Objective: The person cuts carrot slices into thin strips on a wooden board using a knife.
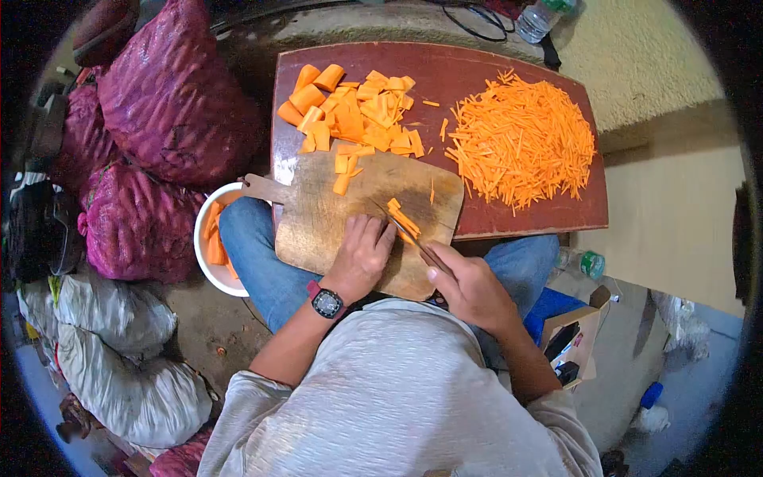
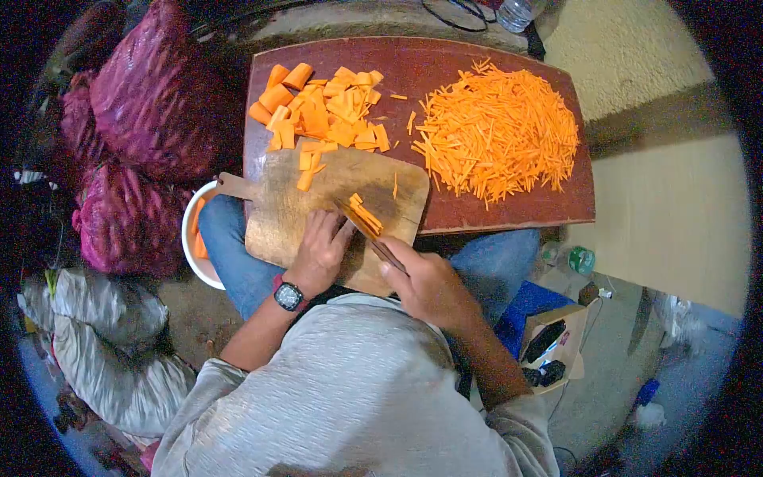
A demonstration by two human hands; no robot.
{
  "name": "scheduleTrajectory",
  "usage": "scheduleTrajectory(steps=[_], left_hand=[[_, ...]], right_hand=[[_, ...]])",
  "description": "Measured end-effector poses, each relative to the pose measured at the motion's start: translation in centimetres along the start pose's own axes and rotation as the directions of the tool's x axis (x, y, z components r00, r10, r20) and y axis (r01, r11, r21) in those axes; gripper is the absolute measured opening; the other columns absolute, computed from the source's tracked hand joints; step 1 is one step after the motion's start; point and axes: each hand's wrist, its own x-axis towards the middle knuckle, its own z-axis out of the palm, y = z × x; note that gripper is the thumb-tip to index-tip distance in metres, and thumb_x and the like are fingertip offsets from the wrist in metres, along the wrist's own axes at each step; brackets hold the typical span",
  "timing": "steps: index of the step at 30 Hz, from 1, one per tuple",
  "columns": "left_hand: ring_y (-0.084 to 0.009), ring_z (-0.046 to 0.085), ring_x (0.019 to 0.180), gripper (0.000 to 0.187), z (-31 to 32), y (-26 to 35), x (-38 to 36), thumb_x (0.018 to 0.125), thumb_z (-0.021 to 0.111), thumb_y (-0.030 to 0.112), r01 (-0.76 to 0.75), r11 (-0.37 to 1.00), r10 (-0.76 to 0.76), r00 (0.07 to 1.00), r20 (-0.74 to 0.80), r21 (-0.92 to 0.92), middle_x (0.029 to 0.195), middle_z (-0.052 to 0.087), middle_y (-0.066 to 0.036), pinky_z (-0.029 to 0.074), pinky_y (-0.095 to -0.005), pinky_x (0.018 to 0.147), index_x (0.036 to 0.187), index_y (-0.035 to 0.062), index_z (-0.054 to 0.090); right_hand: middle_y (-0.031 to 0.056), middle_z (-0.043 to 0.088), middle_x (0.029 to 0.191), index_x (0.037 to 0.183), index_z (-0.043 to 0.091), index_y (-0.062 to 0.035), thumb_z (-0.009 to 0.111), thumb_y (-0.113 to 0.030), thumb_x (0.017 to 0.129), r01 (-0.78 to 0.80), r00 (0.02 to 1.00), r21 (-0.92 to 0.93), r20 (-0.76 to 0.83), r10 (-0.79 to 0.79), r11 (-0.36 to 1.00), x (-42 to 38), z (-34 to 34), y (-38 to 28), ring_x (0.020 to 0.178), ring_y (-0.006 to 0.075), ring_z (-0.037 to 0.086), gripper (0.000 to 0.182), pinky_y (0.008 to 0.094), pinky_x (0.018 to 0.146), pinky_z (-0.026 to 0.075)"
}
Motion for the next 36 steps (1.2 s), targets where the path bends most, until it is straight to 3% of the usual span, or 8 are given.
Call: scheduleTrajectory(steps=[2,5,11,13,16,19,23,36], left_hand=[[-0.0395,0.06,0.103,0.041,0.0,0.1,-0.3,0.086,0.064,0.006,0.005,1.0,-0.005,1.0,-0.008,-0.009,0.111,0.063,-0.023,0.05,-0.0501,0.094,0.124,-0.01,0.07],[-0.0393,0.06,0.102,0.04,0.4,0.2,-0.2,0.086,0.064,0.006,0.021,0.999,-0.021,1.0,-0.004,-0.029,0.11,0.063,-0.023,0.05,-0.0502,0.094,0.123,-0.0097,0.07],[-0.0353,0.06,0.103,0.039,-0.3,0.3,-0.1,0.087,0.065,0.01,0.007,1.0,-0.007,1.0,-0.011,0.011,0.112,0.065,-0.018,0.046,-0.0489,0.094,0.121,-0.0073,0.071],[-0.0331,0.059,0.103,0.039,-0.2,0.4,-0.2,0.087,0.065,0.012,0.019,0.999,-0.02,1.0,0.014,0.051,0.11,0.066,-0.015,0.043,-0.0483,0.093,0.122,-0.0061,0.072],[-0.0325,0.059,0.1,0.038,0.2,0.2,-0.1,0.088,0.065,0.012,0.0,0.998,0.003,0.999,-0.049,0.067,0.105,0.065,-0.014,0.041,-0.0484,0.091,0.12,-0.0054,0.072],[-0.0327,0.059,0.098,0.036,-0.1,0.3,-0.1,0.089,0.064,0.012,0.024,0.997,-0.022,0.999,-0.033,0.068,0.102,0.063,-0.015,0.041,-0.0483,0.091,0.119,-0.0054,0.072],[-0.0328,0.059,0.098,0.036,0.2,0.3,-0.3,0.089,0.063,0.012,0.031,0.999,-0.029,0.999,-0.04,0.041,0.101,0.063,-0.015,0.041,-0.0488,0.091,0.119,-0.0056,0.071],[-0.0368,0.06,0.111,0.04,-0.1,0.1,-0.3,0.087,0.066,0.011,-0.012,1.0,0.012,1.0,0.022,0.024,0.116,0.065,-0.018,0.043,-0.0524,0.099,0.123,-0.0052,0.072]], right_hand=[[0.0323,0.074,0.111,0.142,0.062,0.0018,0.063,-0.016,0.108,-0.057,0.998,0.007,0.034,0.057,0.998,-0.3,0.3,0.4,0.104,0.0496,0.074,0.038,0.048,0.086,0.058],[0.0321,0.074,0.109,0.141,0.062,0.0013,0.065,-0.014,0.106,0.106,0.991,0.009,-0.082,-0.105,0.994,0.8,1.0,0.6,0.104,0.0498,0.074,0.038,0.0474,0.085,0.058],[0.033,0.073,0.105,0.14,0.063,0.0009,0.065,-0.012,0.105,-0.053,0.999,0.036,0.012,0.052,0.998,0.2,0.6,0.4,0.099,0.0481,0.075,0.037,0.0471,0.082,0.058],[0.0328,0.075,0.105,0.142,0.063,-0.0024,0.066,-0.019,0.107,0.135,0.985,0.007,-0.106,-0.134,0.991,1.0,1.7,0.9,0.1,0.0523,0.074,0.039,0.0557,0.083,0.059],[0.0327,0.075,0.105,0.142,0.063,-0.0009,0.066,-0.019,0.106,-0.018,0.999,-0.013,0.026,0.018,1.0,2.6,0.3,-1.1,0.1,0.0517,0.074,0.04,0.0546,0.083,0.059],[0.0328,0.075,0.107,0.142,0.062,0.0004,0.066,-0.019,0.106,0.104,0.992,0.062,-0.082,-0.099,0.993,0.5,0.7,0.9,0.101,0.0515,0.074,0.041,0.055,0.084,0.059],[0.0324,0.075,0.108,0.142,0.063,0.0003,0.065,-0.02,0.107,0.088,0.993,0.033,-0.081,-0.085,0.996,1.1,1.4,1.2,0.101,0.0516,0.074,0.04,0.0553,0.085,0.059],[0.0332,0.074,0.11,0.14,0.063,0.001,0.062,-0.021,0.108,0.074,0.997,0.091,-0.04,-0.071,0.993,1.6,0.2,0.1,0.104,0.0515,0.074,0.039,0.0532,0.087,0.059]])
